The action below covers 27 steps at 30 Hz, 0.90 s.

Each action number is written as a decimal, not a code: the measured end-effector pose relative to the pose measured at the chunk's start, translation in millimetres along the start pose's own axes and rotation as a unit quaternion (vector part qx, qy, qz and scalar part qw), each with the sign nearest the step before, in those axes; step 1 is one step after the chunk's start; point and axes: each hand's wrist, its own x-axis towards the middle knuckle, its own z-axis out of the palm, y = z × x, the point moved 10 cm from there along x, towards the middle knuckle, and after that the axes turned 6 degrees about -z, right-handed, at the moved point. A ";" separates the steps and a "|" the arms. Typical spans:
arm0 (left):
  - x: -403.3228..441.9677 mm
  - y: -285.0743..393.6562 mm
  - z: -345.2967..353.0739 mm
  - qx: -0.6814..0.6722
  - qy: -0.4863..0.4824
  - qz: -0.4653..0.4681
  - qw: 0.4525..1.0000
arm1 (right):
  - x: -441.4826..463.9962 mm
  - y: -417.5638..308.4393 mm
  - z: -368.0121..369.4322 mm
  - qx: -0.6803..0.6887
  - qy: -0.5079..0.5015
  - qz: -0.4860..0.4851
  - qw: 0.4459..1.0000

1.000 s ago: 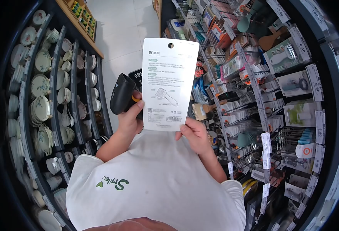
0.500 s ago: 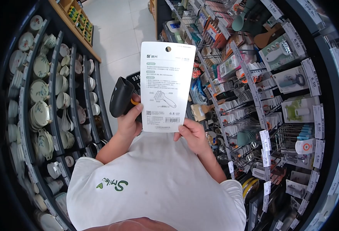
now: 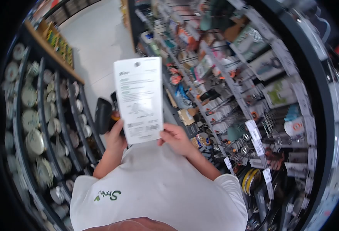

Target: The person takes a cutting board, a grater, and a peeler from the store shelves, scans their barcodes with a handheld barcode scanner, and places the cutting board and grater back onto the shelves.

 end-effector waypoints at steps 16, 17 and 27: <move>27.9 -50.1 46.0 0.045 -0.113 -0.042 0.992 | -1.7 21.0 59.1 0.495 -0.203 0.066 0.842; 26.3 -53.6 49.9 0.044 -0.098 -0.058 0.992 | -3.2 21.4 64.0 0.525 -0.221 0.076 0.818; 33.9 -16.1 82.9 0.337 -0.110 0.059 0.933 | -2.4 26.5 -31.0 0.155 0.107 -0.003 0.982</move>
